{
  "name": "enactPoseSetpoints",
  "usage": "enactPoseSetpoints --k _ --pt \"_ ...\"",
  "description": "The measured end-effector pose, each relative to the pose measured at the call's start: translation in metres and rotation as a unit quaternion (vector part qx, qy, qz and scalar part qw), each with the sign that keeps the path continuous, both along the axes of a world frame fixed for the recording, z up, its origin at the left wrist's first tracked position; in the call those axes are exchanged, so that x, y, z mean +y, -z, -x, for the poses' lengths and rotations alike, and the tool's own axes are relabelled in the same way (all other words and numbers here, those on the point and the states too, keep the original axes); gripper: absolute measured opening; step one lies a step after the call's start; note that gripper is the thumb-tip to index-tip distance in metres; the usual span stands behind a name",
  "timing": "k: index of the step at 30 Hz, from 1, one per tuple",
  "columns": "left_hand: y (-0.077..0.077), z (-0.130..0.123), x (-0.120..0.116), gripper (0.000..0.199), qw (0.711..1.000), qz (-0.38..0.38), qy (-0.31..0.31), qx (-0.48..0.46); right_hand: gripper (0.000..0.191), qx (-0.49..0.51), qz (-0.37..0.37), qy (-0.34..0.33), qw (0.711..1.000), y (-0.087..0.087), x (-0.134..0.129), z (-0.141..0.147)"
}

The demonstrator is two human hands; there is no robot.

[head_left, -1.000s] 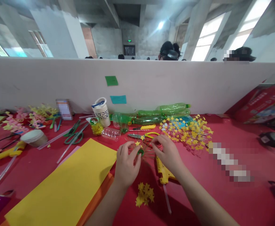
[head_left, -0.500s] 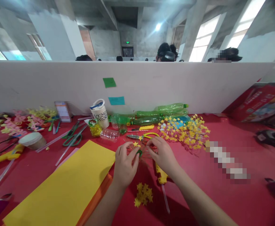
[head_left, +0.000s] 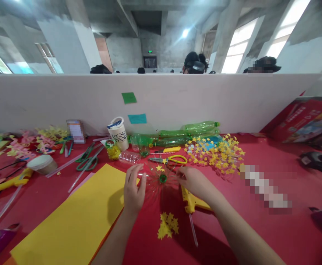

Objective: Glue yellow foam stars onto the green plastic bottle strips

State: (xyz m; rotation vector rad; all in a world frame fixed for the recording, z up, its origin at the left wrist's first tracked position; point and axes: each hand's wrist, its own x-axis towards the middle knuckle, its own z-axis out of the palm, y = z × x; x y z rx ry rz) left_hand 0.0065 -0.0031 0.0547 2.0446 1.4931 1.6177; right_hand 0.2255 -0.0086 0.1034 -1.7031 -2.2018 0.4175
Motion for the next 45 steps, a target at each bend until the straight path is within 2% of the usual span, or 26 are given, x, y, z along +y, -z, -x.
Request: enactPoseSetpoints --k 5,10,14,19,22,24,27,31,34,37,40,45 --pt "0.007 0.010 0.005 0.023 0.997 0.017 0.005 -0.070 0.014 -0.015 0.010 -0.026 0.999 0.001 -0.009 0.019" --pt "0.013 0.010 0.006 0.026 0.990 0.026 0.024 -0.135 0.020 -0.047 0.000 -0.039 0.998 0.000 -0.014 0.026" --pt "0.011 0.010 0.005 0.026 0.995 0.008 0.008 -0.098 0.025 -0.089 -0.048 -0.011 0.995 -0.009 -0.017 0.023" --pt "0.007 0.009 0.005 0.025 0.997 -0.057 -0.052 -0.013 0.023 -0.087 -0.145 0.032 0.985 -0.035 -0.030 0.020" --pt "0.003 0.004 0.002 0.026 0.994 -0.083 -0.072 0.016 0.020 -0.088 -0.134 -0.023 0.987 -0.045 -0.047 0.022" --pt "-0.004 0.000 -0.003 0.027 0.993 -0.095 -0.058 0.025 0.017 -0.099 -0.104 -0.084 0.986 -0.044 -0.060 0.026" --pt "-0.018 -0.005 -0.014 0.028 0.994 -0.104 0.003 0.036 0.013 -0.130 -0.069 -0.133 0.980 -0.029 -0.074 0.030" --pt "-0.029 -0.006 -0.030 0.030 0.988 -0.106 0.076 0.081 0.011 -0.155 -0.015 -0.140 0.978 0.008 -0.080 0.034" --pt "-0.022 -0.003 -0.036 0.030 0.985 -0.119 0.088 0.094 0.012 -0.150 -0.003 -0.116 0.982 0.032 -0.077 0.039" --pt "-0.009 0.001 -0.037 0.030 0.988 -0.105 0.076 0.083 0.015 -0.151 -0.011 -0.102 0.983 0.046 -0.075 0.046" --pt "0.001 0.003 -0.037 0.027 0.992 -0.083 0.069 0.068 0.017 -0.155 -0.011 -0.095 0.983 0.054 -0.076 0.052" --pt "0.006 0.002 -0.037 0.026 0.994 -0.052 0.080 0.059 0.015 -0.157 -0.015 -0.078 0.984 0.061 -0.077 0.057"
